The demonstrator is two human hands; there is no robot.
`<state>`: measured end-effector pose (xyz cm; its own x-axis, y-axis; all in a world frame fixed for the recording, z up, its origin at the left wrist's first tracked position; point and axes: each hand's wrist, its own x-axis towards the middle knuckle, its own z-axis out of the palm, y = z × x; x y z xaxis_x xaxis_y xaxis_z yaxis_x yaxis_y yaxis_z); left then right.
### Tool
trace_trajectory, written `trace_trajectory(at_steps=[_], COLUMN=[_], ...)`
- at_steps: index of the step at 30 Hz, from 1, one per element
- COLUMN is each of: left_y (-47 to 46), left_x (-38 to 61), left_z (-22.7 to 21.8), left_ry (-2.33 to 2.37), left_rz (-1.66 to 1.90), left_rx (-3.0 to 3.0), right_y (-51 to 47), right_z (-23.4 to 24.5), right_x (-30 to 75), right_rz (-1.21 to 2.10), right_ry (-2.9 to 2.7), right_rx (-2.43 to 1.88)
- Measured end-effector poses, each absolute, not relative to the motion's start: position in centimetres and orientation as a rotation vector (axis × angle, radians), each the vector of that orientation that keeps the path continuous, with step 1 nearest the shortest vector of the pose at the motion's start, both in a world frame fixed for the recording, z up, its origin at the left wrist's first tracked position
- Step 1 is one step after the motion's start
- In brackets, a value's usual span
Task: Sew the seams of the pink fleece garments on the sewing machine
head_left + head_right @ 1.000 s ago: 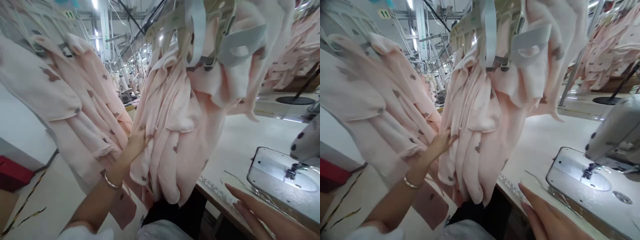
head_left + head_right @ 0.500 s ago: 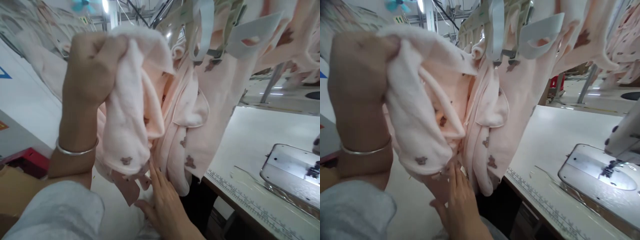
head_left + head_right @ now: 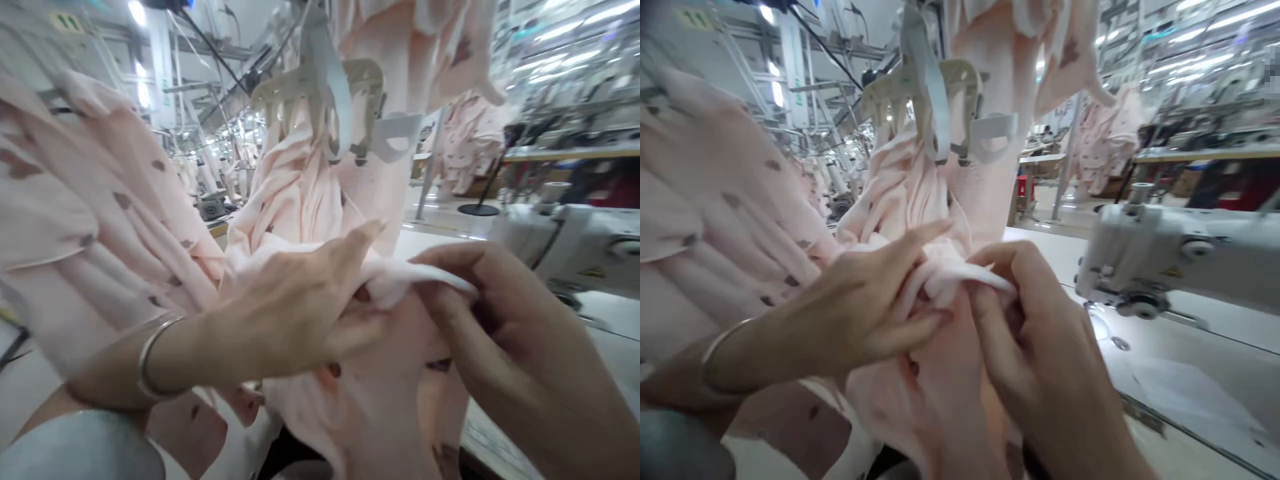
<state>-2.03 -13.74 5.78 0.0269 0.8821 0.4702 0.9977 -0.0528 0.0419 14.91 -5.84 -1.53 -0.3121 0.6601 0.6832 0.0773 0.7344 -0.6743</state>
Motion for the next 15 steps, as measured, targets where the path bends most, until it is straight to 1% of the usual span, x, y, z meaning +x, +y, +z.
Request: trace_trajectory(at_steps=[1,3,6,7,8,11,13,15], left_y=[-12.7,-10.3,-7.1,-6.3,-5.6,-4.2,-3.5,-2.8], left_x=[-2.1,-2.6,-3.3,-3.2,-2.9,-1.1,0.4,1.7], left_z=[5.1,5.2,7.4,8.1,8.6,9.0,9.0,8.9], left_ry=[-1.869,-1.775,-1.682,-1.662,-1.654,-1.617,-1.570,-1.553], left_rz=[-0.434,-0.246,0.032,0.074,0.037,-0.392,-0.552,-0.548], left_rx=[-2.167,-2.465,-2.935,-2.999,-2.959,-2.419,-2.204,-2.226], right_y=[-4.6,-2.0,0.2,0.1,-0.6,-5.0,-8.4,-10.7], right_z=[-1.6,-2.7,-5.0,-5.5,-5.7,-5.5,-5.4,-6.1], right_x=[15.3,15.7,16.3,16.5,16.7,17.1,16.6,15.0], right_rz=[0.637,0.544,0.225,0.089,-0.041,-0.322,-0.244,-0.095], right_ry=[-1.873,-2.015,-2.113,-2.115,-2.109,-1.953,-1.666,-1.674], right_rx=[-0.584,-0.645,-0.853,-0.916,-0.942,-0.877,-0.939,-0.806])
